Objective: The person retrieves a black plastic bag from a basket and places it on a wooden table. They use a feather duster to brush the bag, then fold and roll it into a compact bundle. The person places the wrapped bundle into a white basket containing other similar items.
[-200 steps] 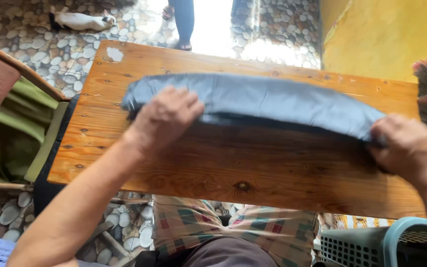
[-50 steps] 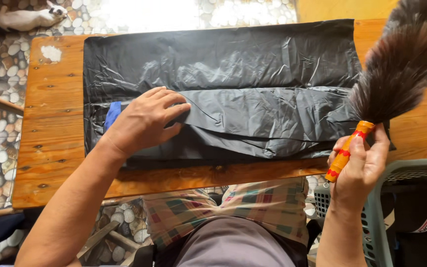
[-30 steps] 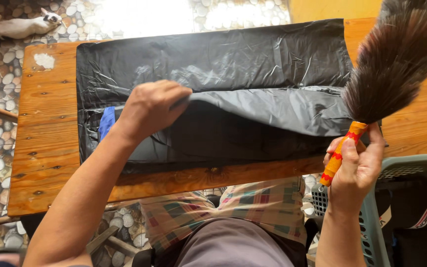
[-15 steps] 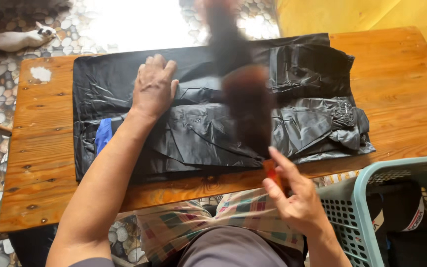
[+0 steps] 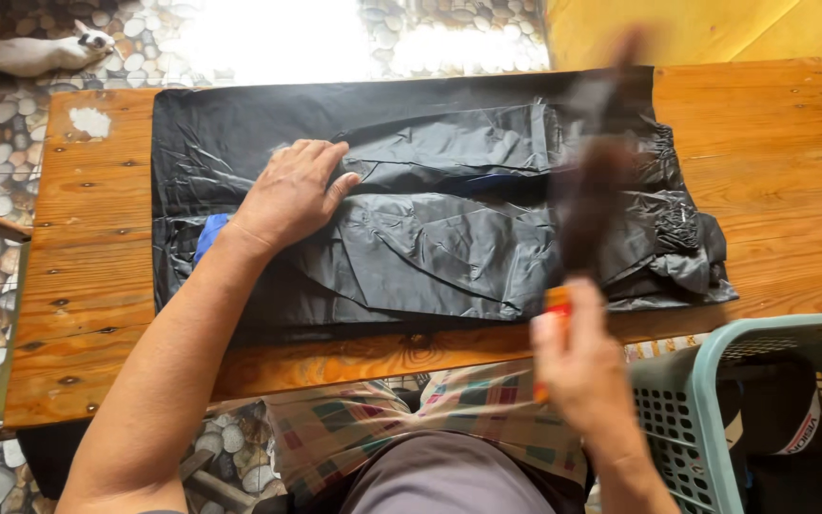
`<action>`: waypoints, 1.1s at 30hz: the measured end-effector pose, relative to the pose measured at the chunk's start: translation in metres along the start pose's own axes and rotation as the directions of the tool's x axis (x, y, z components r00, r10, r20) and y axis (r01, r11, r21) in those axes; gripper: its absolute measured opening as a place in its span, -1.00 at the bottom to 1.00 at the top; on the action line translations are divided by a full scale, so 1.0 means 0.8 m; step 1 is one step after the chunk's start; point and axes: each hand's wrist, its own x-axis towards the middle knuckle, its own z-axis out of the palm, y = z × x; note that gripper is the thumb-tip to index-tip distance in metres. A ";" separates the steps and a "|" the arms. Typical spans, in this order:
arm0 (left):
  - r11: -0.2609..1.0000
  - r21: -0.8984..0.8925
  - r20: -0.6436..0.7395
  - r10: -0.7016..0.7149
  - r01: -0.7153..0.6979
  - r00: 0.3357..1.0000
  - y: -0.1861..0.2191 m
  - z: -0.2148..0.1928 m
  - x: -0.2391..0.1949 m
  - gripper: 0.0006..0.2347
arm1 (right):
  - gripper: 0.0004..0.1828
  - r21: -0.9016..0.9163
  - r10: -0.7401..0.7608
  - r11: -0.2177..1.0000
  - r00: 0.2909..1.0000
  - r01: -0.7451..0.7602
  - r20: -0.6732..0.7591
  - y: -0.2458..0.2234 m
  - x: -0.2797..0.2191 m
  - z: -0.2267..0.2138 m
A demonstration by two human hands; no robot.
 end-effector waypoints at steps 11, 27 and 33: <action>0.925 -0.048 0.057 -0.375 0.377 0.925 -0.060 -0.083 -0.106 -0.46 | -0.23 0.035 -0.174 0.985 0.974 0.171 0.145 -0.035 -0.014 0.047; 0.886 -0.324 -0.393 -0.445 0.332 0.805 -0.105 -0.076 -0.155 -0.58 | -0.25 0.191 -0.447 0.888 0.688 0.419 0.572 -0.099 -0.084 0.114; 0.922 -0.260 -0.386 -0.371 0.287 0.844 -0.081 -0.087 -0.150 -0.43 | -0.23 0.554 -0.574 0.789 0.639 0.265 0.512 -0.067 -0.075 0.101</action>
